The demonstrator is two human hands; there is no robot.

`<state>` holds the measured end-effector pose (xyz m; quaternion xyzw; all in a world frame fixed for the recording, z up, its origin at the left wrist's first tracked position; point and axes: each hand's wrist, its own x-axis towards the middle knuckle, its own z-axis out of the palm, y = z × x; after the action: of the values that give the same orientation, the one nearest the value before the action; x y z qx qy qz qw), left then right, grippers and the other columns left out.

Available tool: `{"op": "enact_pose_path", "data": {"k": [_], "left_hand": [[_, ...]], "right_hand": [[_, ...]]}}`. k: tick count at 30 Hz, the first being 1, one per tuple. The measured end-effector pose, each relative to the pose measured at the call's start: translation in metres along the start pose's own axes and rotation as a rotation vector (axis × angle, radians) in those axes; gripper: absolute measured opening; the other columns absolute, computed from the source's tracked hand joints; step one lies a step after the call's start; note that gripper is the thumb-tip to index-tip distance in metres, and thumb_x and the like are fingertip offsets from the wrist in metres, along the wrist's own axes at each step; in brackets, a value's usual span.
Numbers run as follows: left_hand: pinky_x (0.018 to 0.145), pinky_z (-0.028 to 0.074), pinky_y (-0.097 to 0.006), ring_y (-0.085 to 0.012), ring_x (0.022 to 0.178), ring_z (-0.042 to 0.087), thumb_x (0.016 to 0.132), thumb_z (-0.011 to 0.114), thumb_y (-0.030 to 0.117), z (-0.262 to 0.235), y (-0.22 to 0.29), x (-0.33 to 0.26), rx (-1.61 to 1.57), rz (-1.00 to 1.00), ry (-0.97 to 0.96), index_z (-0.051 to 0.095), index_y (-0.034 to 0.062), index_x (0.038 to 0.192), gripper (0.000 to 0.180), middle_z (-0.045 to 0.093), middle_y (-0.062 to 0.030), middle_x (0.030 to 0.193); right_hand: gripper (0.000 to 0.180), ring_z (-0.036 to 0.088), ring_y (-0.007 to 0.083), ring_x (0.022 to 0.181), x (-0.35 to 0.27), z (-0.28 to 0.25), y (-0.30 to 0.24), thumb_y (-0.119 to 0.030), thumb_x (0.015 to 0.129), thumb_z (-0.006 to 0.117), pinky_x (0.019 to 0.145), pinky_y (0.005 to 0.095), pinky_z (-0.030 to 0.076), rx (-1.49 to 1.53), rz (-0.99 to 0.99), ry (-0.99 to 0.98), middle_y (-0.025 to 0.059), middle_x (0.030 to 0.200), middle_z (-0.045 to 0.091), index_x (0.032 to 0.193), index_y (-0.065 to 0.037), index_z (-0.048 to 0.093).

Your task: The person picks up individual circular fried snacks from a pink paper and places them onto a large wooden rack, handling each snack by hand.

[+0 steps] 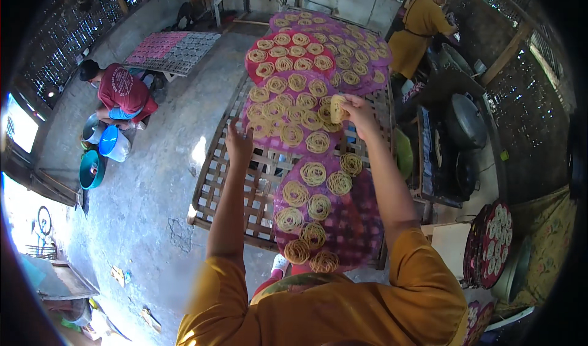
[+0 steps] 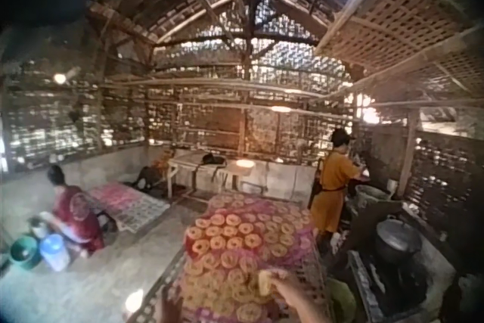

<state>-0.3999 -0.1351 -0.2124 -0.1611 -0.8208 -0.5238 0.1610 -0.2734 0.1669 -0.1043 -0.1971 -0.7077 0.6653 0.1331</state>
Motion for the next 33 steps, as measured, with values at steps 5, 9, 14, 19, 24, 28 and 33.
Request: {"op": "enact_pose_path", "data": {"k": [5, 9, 14, 19, 24, 28, 33], "left_hand": [[0.078, 0.051, -0.039, -0.03, 0.1, 0.06, 0.082, 0.064, 0.012, -0.035, 0.026, -0.033, -0.093, -0.006, -0.091, 0.056, 0.0047, 0.115, 0.034, 0.061, -0.0169, 0.112], [0.077, 0.051, -0.039, -0.0266, 0.097, 0.061, 0.082, 0.065, 0.01, -0.099, 0.056, -0.081, -0.133, -0.182, -0.31, 0.059, 0.0064, 0.111, 0.03, 0.062, -0.013, 0.109], [0.077, 0.051, -0.039, -0.0284, 0.092, 0.062, 0.074, 0.07, 0.005, -0.135, 0.087, -0.159, -0.119, -0.047, -0.674, 0.063, 0.0066, 0.103, 0.03, 0.064, -0.0122, 0.103], [0.085, 0.045, -0.042, -0.0302, 0.094, 0.058, 0.073, 0.072, 0.017, -0.132, 0.1, -0.22, 0.013, 0.218, -0.778, 0.065, 0.0092, 0.1, 0.029, 0.061, -0.01, 0.101], [0.086, 0.042, -0.043, -0.0286, 0.1, 0.054, 0.074, 0.071, 0.026, -0.128, 0.101, -0.232, 0.245, 0.291, -0.817, 0.065, 0.0126, 0.104, 0.033, 0.056, -0.0065, 0.112], [0.086, 0.041, -0.043, -0.0291, 0.101, 0.052, 0.074, 0.071, 0.03, -0.129, 0.099, -0.234, 0.287, 0.333, -0.852, 0.062, 0.0146, 0.111, 0.041, 0.053, -0.0056, 0.113], [0.087, 0.04, -0.043, -0.0296, 0.1, 0.052, 0.075, 0.071, 0.032, -0.144, 0.096, -0.246, 0.22, 0.387, -0.798, 0.058, 0.0149, 0.116, 0.046, 0.053, -0.0074, 0.112]], "right_hand": [[0.034, 0.062, 0.0209, 0.099, 0.083, 0.014, 0.051, -0.012, 0.092, 0.054, 0.084, 0.0344, 0.05, 0.295, 0.076, 0.169, 0.0128, 0.112, 0.062, 0.123, 0.001, 0.054], [0.027, 0.06, 0.0247, 0.106, 0.059, 0.023, 0.071, -0.013, 0.091, 0.055, 0.085, 0.0356, 0.05, -0.409, -0.049, 0.256, 0.0184, 0.119, 0.06, 0.114, 0.0, 0.06], [0.016, 0.064, 0.0206, 0.088, -0.127, 0.019, 0.061, -0.014, 0.088, 0.061, 0.076, 0.0311, 0.05, -0.408, -0.216, -0.26, 0.01, 0.099, 0.066, 0.101, -0.005, 0.065], [0.016, 0.061, 0.0286, 0.089, -0.291, 0.042, 0.051, -0.011, 0.078, 0.069, 0.077, 0.0361, 0.049, -0.67, 0.041, -0.529, 0.0161, 0.094, 0.062, 0.089, -0.002, 0.061], [0.022, 0.06, 0.0324, 0.09, -0.329, 0.06, 0.053, -0.014, 0.076, 0.072, 0.076, 0.0386, 0.047, -0.691, 0.148, -0.418, 0.0172, 0.095, 0.061, 0.09, -0.002, 0.06], [0.024, 0.062, 0.0313, 0.084, -0.342, 0.062, 0.063, -0.016, 0.074, 0.073, 0.072, 0.0373, 0.047, -0.765, -0.18, -0.51, 0.0151, 0.089, 0.062, 0.09, -0.003, 0.06], [0.016, 0.063, 0.019, 0.078, -0.349, 0.056, 0.01, -0.01, 0.08, 0.069, 0.067, 0.0321, 0.047, -0.496, 0.011, -0.711, 0.0083, 0.081, 0.063, 0.09, -0.003, 0.059]]}}
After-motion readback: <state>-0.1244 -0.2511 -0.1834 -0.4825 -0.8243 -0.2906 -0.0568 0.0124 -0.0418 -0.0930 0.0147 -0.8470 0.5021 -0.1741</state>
